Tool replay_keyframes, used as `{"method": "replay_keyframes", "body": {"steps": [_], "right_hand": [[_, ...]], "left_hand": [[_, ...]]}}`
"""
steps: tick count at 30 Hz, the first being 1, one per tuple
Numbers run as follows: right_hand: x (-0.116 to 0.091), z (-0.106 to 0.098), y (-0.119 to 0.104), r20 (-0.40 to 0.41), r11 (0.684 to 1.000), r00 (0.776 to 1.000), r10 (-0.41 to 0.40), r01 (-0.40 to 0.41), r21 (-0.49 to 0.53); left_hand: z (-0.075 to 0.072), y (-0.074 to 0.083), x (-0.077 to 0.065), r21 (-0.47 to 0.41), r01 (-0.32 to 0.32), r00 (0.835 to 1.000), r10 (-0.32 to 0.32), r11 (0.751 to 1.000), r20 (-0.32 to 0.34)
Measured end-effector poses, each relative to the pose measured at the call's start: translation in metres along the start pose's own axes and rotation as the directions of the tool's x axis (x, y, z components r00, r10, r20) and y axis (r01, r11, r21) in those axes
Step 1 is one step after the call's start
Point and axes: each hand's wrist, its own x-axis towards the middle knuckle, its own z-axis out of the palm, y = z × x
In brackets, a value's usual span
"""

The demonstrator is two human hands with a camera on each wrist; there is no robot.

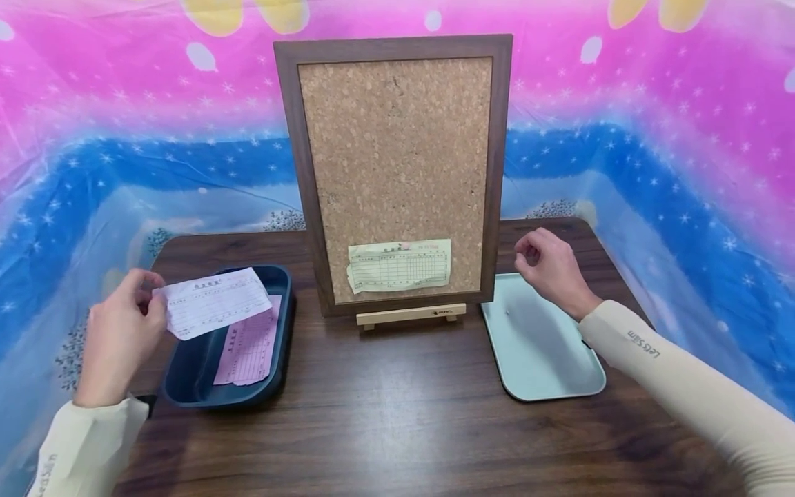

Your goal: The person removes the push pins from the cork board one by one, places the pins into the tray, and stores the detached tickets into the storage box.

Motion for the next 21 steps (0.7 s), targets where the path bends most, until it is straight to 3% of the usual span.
{"method": "replay_keyframes", "body": {"steps": [2, 6, 11, 21], "right_hand": [[-0.004, 0.005, 0.002, 0.022, 1.000, 1.000, 0.021, -0.021, -0.002], [-0.011, 0.012, 0.004, 0.081, 0.998, 0.995, 0.061, -0.061, -0.009], [-0.019, 0.023, 0.009, 0.175, 0.996, 0.980, 0.094, -0.092, -0.018], [-0.035, 0.039, 0.020, 0.316, 0.992, 0.941, 0.125, -0.116, -0.047]], "left_hand": [[0.002, -0.003, -0.002, 0.024, -0.002, 1.000, 0.002, 1.000, 0.007], [0.006, -0.004, -0.006, 0.049, 0.034, 0.995, -0.039, 0.998, 0.095], [0.010, -0.006, -0.012, 0.067, 0.062, 0.968, -0.077, 0.996, 0.238], [0.022, -0.007, -0.020, 0.071, -0.036, 0.942, 0.010, 0.997, 0.335]]}}
